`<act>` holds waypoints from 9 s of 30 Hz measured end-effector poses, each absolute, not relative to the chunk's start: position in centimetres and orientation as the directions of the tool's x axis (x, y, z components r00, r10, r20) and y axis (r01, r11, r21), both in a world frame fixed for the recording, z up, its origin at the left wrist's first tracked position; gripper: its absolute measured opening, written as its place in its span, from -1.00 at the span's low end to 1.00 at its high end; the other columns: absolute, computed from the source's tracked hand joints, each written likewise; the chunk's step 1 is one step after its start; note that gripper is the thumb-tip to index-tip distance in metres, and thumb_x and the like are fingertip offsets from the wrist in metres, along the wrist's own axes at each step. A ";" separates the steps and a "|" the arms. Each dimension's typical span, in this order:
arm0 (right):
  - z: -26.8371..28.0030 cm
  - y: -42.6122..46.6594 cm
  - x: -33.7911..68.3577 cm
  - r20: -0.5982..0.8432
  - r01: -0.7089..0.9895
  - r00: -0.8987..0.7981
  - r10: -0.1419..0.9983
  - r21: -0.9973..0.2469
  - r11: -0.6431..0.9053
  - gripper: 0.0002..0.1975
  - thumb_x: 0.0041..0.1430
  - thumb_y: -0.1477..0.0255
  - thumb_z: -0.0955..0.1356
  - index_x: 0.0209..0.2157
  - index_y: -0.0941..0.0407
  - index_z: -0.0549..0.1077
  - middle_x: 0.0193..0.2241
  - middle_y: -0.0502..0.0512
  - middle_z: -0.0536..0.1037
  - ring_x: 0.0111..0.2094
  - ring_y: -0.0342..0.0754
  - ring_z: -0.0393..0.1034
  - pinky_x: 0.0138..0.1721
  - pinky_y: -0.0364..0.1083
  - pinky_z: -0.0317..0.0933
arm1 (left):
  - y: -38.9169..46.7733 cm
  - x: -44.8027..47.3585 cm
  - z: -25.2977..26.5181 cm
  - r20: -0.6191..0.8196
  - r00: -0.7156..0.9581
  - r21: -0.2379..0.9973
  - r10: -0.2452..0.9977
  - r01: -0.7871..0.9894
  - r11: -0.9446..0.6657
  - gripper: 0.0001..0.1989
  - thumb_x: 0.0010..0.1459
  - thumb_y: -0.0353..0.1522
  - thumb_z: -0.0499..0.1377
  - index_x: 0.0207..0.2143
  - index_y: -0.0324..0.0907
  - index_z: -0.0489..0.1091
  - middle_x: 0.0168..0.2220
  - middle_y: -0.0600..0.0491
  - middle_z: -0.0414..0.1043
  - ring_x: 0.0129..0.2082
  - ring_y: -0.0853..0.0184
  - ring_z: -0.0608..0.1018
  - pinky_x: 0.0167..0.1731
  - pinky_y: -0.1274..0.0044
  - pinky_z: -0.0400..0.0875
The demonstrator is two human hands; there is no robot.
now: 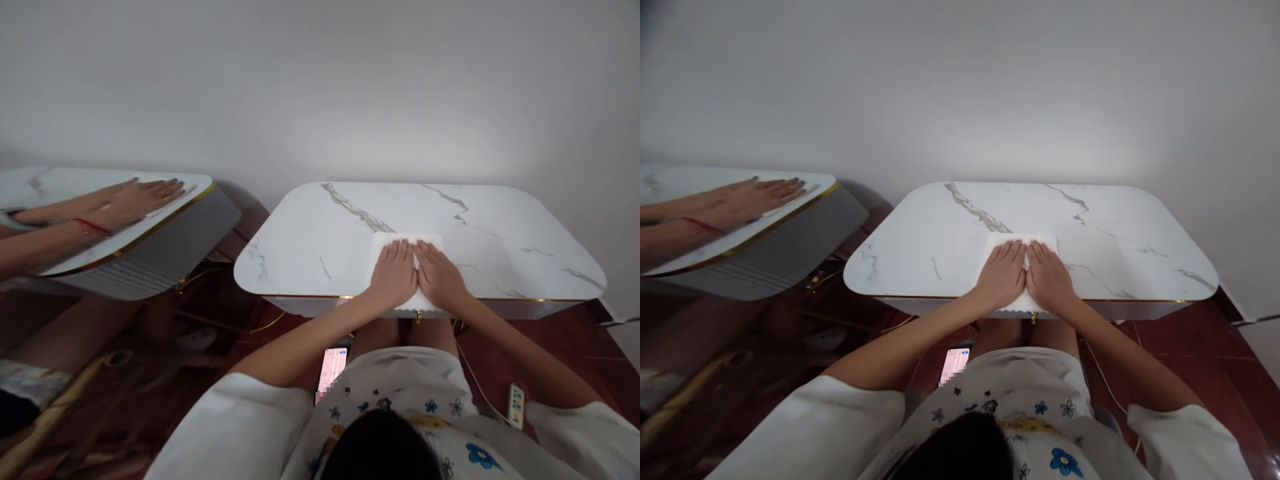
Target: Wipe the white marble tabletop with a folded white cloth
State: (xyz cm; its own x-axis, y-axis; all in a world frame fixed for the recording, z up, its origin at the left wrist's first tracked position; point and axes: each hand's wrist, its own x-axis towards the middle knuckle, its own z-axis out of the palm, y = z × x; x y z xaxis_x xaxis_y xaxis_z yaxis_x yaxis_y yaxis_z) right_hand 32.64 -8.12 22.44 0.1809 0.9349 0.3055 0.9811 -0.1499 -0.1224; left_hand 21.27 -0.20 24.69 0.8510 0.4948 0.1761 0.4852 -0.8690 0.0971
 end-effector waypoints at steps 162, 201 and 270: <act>22.8 5.3 60.2 0.243 0.894 0.427 0.871 -0.259 -0.365 -0.48 0.24 0.50 0.13 0.23 0.08 0.25 0.25 0.02 0.27 0.27 -0.01 0.10 0.24 0.03 0.06 | 13.3 49.3 23.8 0.282 0.874 0.103 0.397 0.383 -0.918 -0.53 0.27 -0.38 -0.13 0.16 -0.43 0.21 0.19 -0.25 0.24 0.20 0.10 0.25 0.17 0.33 0.06; 22.2 -22.2 52.8 0.193 0.844 0.507 0.840 -0.310 -0.438 -0.49 0.32 0.30 0.08 0.28 -0.06 0.14 0.31 -0.12 0.12 0.34 -0.01 -0.12 0.32 0.12 -0.10 | -11.3 41.5 24.2 0.255 0.940 0.136 0.228 0.199 -0.971 -0.42 0.28 -0.32 -0.15 0.24 -0.53 0.10 0.28 -0.29 0.10 0.28 0.01 0.15 0.23 0.24 -0.04; 23.0 -18.7 47.4 0.239 0.885 0.461 0.854 -0.192 -0.424 -0.41 0.19 0.45 0.11 0.27 0.07 0.19 0.27 -0.04 0.20 0.30 0.03 0.02 0.30 0.10 -0.01 | -8.9 36.6 24.3 0.200 0.924 0.275 0.326 0.266 -0.924 -0.42 0.27 -0.36 -0.12 0.27 -0.52 0.04 0.32 -0.28 0.01 0.33 0.04 0.06 0.29 0.28 -0.10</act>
